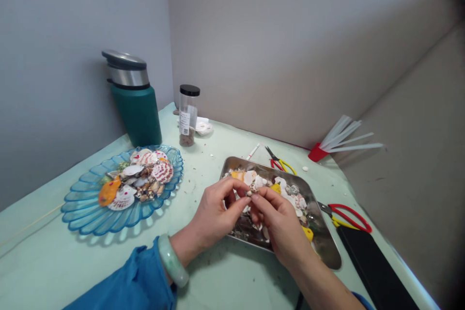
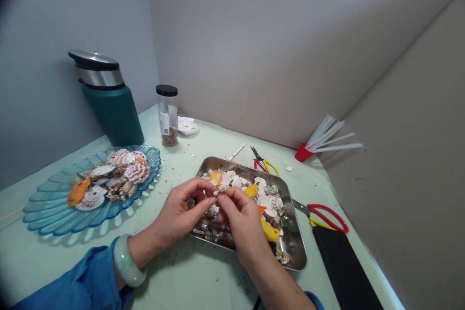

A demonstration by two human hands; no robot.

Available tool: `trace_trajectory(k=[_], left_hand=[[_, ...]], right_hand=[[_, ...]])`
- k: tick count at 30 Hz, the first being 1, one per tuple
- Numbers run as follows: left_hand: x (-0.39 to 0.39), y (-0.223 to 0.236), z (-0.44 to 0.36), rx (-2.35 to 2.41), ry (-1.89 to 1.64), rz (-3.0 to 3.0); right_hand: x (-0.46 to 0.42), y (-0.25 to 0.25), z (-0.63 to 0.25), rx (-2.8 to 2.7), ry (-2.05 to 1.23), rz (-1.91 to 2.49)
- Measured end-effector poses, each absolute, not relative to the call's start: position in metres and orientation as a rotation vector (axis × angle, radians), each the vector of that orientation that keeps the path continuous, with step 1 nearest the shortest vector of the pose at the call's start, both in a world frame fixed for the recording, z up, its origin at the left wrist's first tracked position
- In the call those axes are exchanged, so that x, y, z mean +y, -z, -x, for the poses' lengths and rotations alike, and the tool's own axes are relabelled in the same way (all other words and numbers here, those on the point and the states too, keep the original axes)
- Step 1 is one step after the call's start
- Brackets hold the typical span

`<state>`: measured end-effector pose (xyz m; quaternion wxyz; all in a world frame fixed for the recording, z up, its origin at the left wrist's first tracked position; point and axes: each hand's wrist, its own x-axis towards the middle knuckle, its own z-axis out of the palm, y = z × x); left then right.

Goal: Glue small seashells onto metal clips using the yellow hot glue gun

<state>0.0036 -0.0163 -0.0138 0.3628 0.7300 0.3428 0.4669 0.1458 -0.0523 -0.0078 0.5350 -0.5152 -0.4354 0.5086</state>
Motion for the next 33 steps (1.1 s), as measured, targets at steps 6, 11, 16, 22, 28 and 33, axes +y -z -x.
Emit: trace_trajectory(k=[6,11,16,22,28,33], left_hand=[[-0.0157,0.0133,-0.0033,0.873,-1.207,-1.906],[-0.0148,0.0131,-0.0039,0.872,-1.216,-1.914],[-0.015,0.013,-0.0035,0.867,-1.225,-1.907],[-0.0144,0.0143,-0.0043,0.892,-1.202,-1.86],[-0.0156,0.0134,-0.0039,0.828,-1.236,-1.889],[-0.0159,0.0122,-0.0025,0.778,-1.236,-1.961]], right_hand=[[-0.0532,0.008,-0.1459,-1.04,-1.223,1.216],[-0.053,0.0091,-0.1464,-1.042,-1.225,1.215],[-0.0529,0.01,-0.1471,-1.042,-1.226,1.216],[-0.0534,0.0089,-0.1463,-1.042,-1.224,1.221],[-0.0523,0.0073,-0.1461,-1.051,-1.226,1.227],[-0.0523,0.0069,-0.1456,-1.06,-1.229,1.223]])
